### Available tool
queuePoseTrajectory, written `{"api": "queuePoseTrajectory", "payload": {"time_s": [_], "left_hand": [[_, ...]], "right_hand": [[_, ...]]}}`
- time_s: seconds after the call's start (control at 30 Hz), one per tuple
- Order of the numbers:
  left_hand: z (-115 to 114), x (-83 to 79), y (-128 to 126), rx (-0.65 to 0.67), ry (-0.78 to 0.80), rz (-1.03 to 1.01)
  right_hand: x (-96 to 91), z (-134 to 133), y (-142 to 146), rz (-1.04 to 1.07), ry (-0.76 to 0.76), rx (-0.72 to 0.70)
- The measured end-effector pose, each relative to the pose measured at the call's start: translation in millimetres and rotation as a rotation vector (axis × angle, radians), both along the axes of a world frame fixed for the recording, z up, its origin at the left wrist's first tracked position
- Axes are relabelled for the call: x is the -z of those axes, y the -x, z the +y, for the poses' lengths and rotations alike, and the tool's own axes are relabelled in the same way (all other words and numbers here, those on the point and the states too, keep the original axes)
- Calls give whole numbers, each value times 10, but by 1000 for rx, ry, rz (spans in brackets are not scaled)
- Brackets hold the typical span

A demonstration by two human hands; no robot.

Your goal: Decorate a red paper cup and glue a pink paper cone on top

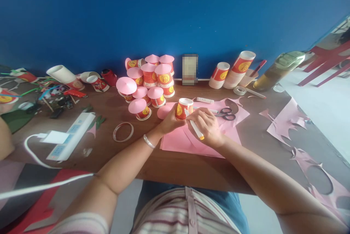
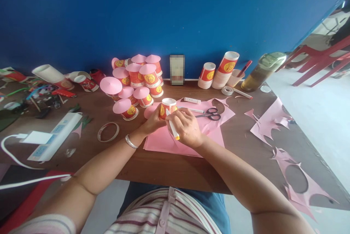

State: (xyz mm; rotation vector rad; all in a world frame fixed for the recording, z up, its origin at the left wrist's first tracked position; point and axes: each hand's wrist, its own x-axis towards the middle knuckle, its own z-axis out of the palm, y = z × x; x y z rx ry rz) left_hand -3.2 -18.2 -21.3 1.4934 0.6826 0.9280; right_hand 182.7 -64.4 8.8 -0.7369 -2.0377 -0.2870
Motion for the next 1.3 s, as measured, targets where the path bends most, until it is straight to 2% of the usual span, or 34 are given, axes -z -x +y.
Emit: {"api": "queuePoseTrajectory", "payload": {"time_s": [0.47,0.7,1.1,1.3], "left_hand": [[-6,0,15,-87,35,65],[2,18,20,-66,30,51],[-41,-106,-25,-90,29,-3],[-44,-120,-28,-90,37,7]], "right_hand": [[-58,-33,48,-12,-28,-16],[-61,-41,47,-25,-25,-5],[33,-31,31,-41,34,-58],[25,-29,47,-29,15,-56]]}}
